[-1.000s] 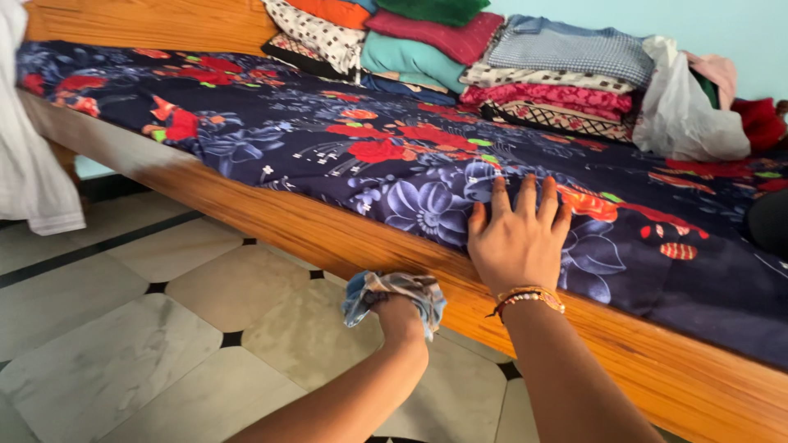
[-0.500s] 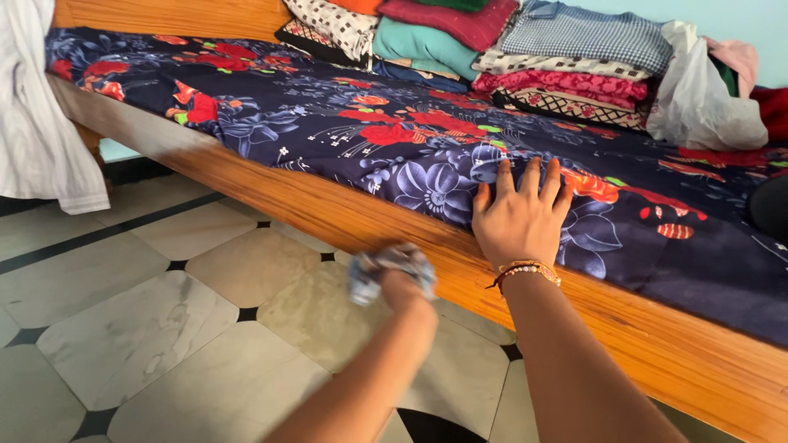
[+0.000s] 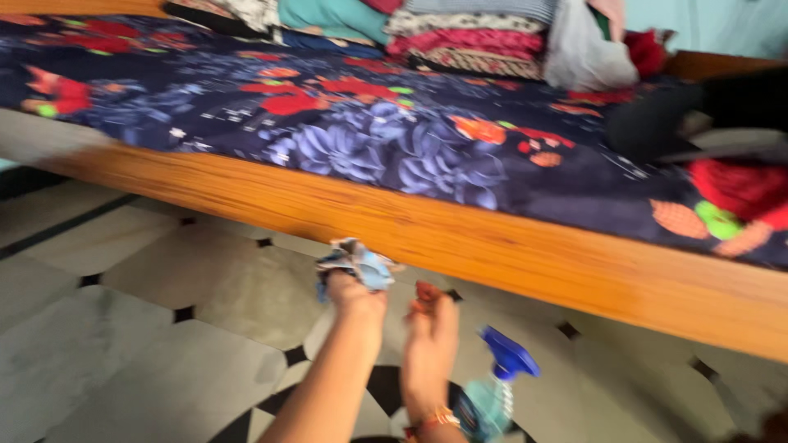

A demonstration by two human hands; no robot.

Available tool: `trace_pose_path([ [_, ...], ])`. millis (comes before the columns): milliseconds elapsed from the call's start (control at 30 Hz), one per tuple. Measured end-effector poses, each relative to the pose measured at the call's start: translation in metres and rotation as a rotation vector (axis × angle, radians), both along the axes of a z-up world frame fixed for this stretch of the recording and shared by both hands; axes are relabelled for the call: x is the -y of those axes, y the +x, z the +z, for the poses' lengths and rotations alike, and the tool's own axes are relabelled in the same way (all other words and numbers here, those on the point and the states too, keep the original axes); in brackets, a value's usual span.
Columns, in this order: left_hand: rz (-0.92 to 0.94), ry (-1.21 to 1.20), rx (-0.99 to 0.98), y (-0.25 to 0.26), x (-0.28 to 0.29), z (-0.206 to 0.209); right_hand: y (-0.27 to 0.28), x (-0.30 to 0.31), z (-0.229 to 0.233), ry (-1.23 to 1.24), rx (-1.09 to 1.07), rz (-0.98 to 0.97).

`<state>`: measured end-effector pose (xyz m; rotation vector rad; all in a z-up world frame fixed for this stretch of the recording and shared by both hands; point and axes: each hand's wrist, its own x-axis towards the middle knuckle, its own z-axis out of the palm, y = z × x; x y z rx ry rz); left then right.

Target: The person cleans a wooden bed frame by spraying it with liquid from a bottle and wiping the headboard, legs, and sides with a cloth.

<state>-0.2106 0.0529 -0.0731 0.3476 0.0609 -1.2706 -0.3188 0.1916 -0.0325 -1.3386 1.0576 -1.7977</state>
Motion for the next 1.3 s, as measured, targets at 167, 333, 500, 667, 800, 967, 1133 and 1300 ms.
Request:
trace_pose_path([
  [167,0.008,-0.090,0.122,-0.004,-0.020,-0.003,0.019,0.032,0.000,0.303,0.361,0.672],
  [333,-0.114,-0.002,0.435,-0.015,-0.032,0.006,0.020,0.099,-0.007,0.565,0.326,0.505],
  [500,-0.115,0.015,0.359,-0.057,-0.020,0.015,-0.040,0.153,-0.027,0.733,0.847,0.376],
  [667,-0.335,0.178,0.631,-0.110,-0.024,0.024,-0.131,0.169,-0.042,0.547,1.006,0.273],
  [800,-0.342,0.093,1.031,-0.137,-0.019,0.004,-0.208,0.149,-0.029,0.497,0.970,0.091],
  [967,-0.528,-0.018,1.543,-0.159,-0.027,-0.016,-0.221,0.121,-0.016,0.372,1.075,0.122],
  [1133,-0.319,-0.032,2.228,-0.160,-0.089,-0.007,-0.141,0.110,-0.002,0.486,1.026,0.313],
  [1300,-0.081,-0.163,2.430,-0.153,-0.111,0.002,-0.165,0.125,-0.001,0.274,1.032,0.324],
])
